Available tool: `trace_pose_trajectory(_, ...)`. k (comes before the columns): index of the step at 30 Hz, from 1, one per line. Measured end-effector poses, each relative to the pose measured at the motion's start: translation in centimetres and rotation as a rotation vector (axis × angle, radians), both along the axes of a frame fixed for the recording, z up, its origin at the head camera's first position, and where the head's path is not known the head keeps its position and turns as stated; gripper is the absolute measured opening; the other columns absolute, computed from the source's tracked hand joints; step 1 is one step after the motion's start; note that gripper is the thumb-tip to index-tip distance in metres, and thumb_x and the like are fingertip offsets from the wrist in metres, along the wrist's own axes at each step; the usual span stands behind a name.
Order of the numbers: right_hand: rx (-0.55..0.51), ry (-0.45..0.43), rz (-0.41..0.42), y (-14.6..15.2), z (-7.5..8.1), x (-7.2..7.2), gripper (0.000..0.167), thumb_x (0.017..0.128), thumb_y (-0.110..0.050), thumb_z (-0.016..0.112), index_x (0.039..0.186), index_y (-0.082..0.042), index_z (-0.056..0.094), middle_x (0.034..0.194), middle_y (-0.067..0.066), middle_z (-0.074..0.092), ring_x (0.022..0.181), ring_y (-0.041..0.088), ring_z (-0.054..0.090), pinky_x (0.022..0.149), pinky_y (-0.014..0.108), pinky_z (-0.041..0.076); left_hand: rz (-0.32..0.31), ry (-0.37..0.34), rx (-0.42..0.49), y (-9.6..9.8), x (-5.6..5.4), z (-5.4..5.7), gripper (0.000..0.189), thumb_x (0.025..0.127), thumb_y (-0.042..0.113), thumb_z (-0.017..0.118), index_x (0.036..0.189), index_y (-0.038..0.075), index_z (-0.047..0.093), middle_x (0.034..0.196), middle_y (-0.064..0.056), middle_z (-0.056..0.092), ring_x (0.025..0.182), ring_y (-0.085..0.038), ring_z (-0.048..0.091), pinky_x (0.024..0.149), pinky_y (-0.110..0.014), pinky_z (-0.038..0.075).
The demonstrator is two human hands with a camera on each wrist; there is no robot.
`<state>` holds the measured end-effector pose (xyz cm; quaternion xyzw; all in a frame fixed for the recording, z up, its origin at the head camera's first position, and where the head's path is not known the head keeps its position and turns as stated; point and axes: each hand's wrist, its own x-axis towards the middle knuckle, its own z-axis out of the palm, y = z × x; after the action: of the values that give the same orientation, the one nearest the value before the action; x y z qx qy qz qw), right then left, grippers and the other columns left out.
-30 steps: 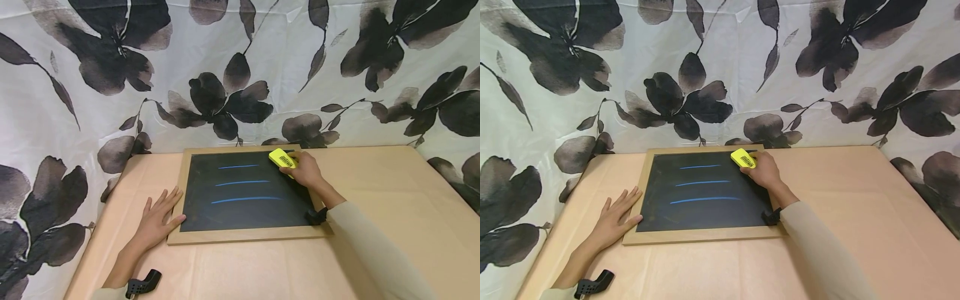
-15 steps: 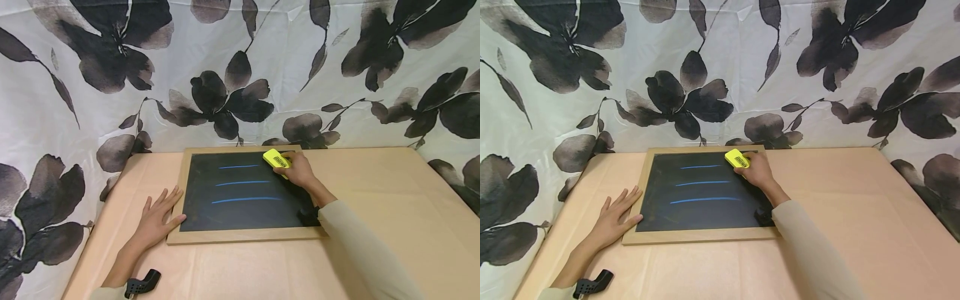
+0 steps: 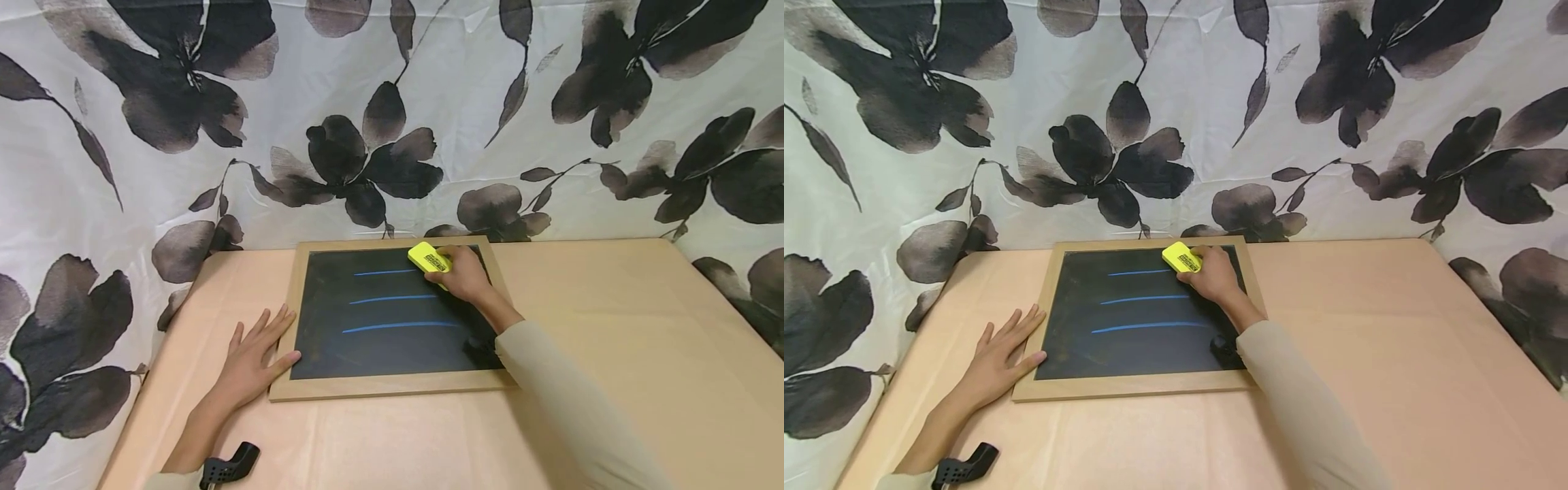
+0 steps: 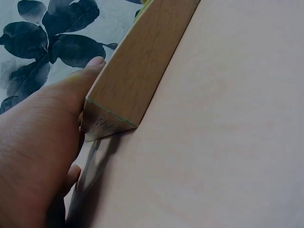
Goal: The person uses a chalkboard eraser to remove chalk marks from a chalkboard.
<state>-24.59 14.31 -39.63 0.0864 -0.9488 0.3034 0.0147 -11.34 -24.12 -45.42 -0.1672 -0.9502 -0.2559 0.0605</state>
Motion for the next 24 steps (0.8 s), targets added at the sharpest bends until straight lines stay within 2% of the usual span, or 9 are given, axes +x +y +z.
trace_pose_trajectory(24, 0.017, -0.008, 0.037, -4.8, -0.1, -1.1, 0.059, 0.079, -0.025, 0.079, 0.128, 0.002, 0.058, 0.119, 0.02, 0.057, 0.102, 0.032, 0.051, 0.088, 0.043, 0.042, -0.006, -0.003, 0.005, -0.4, -0.5, 0.1, 0.071, 0.089, 0.045, 0.063, 0.15, 0.018, 0.037, 0.154, -0.008, 0.029, 0.142, -0.036, 0.018, 0.107, -0.065, -0.002)
